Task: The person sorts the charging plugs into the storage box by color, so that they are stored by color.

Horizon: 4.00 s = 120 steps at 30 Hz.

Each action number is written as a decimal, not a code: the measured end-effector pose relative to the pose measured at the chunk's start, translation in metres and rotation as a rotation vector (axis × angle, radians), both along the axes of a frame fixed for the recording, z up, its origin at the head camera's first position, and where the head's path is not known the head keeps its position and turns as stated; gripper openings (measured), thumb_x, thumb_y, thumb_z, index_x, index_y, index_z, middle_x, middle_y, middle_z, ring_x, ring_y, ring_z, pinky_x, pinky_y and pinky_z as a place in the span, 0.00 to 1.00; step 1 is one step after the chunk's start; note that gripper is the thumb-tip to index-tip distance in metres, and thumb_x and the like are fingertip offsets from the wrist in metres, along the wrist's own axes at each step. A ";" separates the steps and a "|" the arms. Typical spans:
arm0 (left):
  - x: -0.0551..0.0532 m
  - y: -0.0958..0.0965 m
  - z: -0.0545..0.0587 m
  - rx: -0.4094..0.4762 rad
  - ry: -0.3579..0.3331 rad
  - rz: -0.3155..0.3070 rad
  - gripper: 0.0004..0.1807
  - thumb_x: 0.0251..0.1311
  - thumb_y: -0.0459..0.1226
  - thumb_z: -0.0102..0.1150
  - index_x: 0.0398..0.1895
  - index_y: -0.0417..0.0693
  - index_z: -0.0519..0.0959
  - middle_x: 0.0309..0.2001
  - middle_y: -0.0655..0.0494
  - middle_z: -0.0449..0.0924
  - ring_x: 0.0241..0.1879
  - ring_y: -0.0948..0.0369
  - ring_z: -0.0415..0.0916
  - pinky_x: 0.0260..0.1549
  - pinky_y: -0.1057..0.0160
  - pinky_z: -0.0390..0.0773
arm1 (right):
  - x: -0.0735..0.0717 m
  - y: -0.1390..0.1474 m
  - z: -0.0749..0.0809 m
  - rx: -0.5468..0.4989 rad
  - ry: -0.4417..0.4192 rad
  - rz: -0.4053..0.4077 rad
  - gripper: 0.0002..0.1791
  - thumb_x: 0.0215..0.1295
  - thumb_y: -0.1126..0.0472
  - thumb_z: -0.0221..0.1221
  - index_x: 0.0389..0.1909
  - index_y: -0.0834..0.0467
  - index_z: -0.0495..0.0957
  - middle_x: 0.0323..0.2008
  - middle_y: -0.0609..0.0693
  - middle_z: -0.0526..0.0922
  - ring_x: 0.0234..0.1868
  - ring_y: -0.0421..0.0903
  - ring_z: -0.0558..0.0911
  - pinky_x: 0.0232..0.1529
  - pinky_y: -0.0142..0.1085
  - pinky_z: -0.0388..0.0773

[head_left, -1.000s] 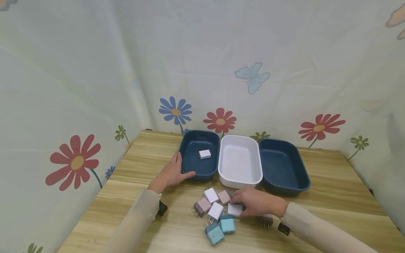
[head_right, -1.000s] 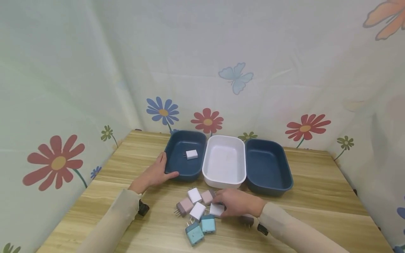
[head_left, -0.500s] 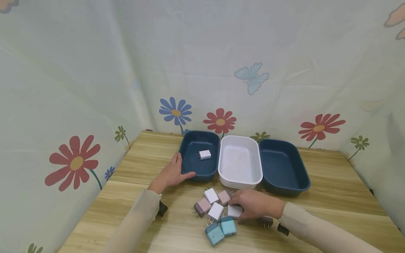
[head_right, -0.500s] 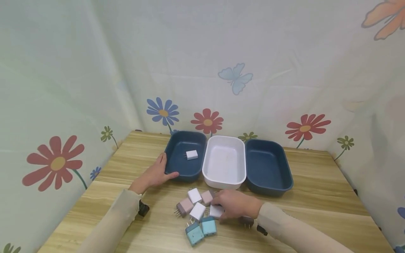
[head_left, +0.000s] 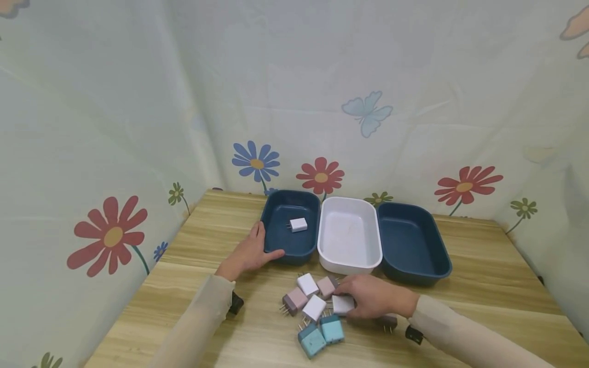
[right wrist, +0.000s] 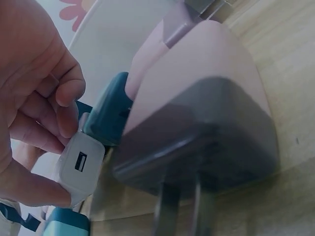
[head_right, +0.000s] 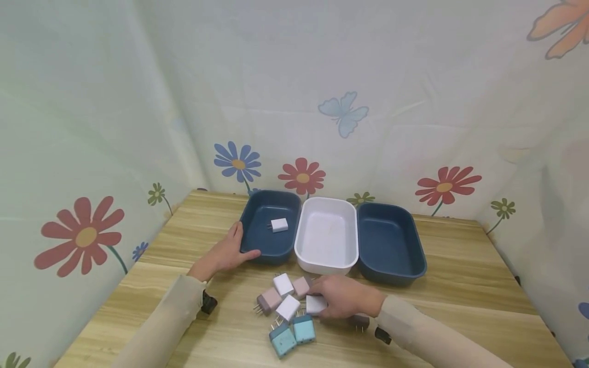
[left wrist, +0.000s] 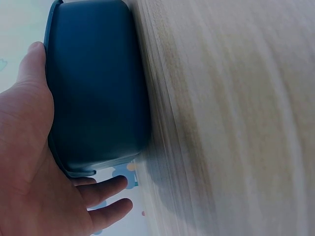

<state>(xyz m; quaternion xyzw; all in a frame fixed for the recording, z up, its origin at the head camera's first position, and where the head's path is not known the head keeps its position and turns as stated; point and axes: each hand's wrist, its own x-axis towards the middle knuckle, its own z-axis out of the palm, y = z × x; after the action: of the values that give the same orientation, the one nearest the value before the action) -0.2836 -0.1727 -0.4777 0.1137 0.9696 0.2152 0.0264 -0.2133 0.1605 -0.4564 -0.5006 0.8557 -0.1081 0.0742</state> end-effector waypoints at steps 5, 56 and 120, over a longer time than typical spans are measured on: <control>0.000 -0.001 0.000 -0.002 0.008 -0.001 0.64 0.51 0.69 0.53 0.72 0.31 0.37 0.73 0.36 0.36 0.69 0.42 0.48 0.63 0.47 0.57 | 0.001 0.002 0.006 -0.015 -0.008 -0.002 0.24 0.49 0.56 0.69 0.49 0.58 0.80 0.41 0.43 0.80 0.40 0.34 0.75 0.40 0.29 0.74; 0.003 0.001 0.003 0.003 0.005 0.020 0.63 0.52 0.66 0.55 0.72 0.32 0.38 0.73 0.36 0.37 0.69 0.42 0.49 0.62 0.47 0.58 | -0.035 -0.020 0.056 -0.145 0.040 -0.166 0.24 0.57 0.55 0.65 0.55 0.56 0.77 0.47 0.45 0.78 0.44 0.41 0.75 0.46 0.37 0.76; 0.005 0.001 0.005 -0.014 -0.013 0.002 0.64 0.51 0.68 0.53 0.72 0.32 0.37 0.73 0.37 0.35 0.69 0.43 0.50 0.62 0.49 0.59 | -0.128 -0.082 0.036 -0.109 -0.034 -0.288 0.23 0.56 0.58 0.67 0.53 0.59 0.79 0.44 0.51 0.80 0.38 0.43 0.76 0.42 0.32 0.76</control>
<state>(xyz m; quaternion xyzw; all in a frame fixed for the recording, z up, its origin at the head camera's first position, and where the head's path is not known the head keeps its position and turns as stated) -0.2787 -0.1717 -0.4724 0.1113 0.9709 0.2093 0.0333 -0.3410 0.0786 -0.4201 -0.3743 0.9101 -0.1721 0.0451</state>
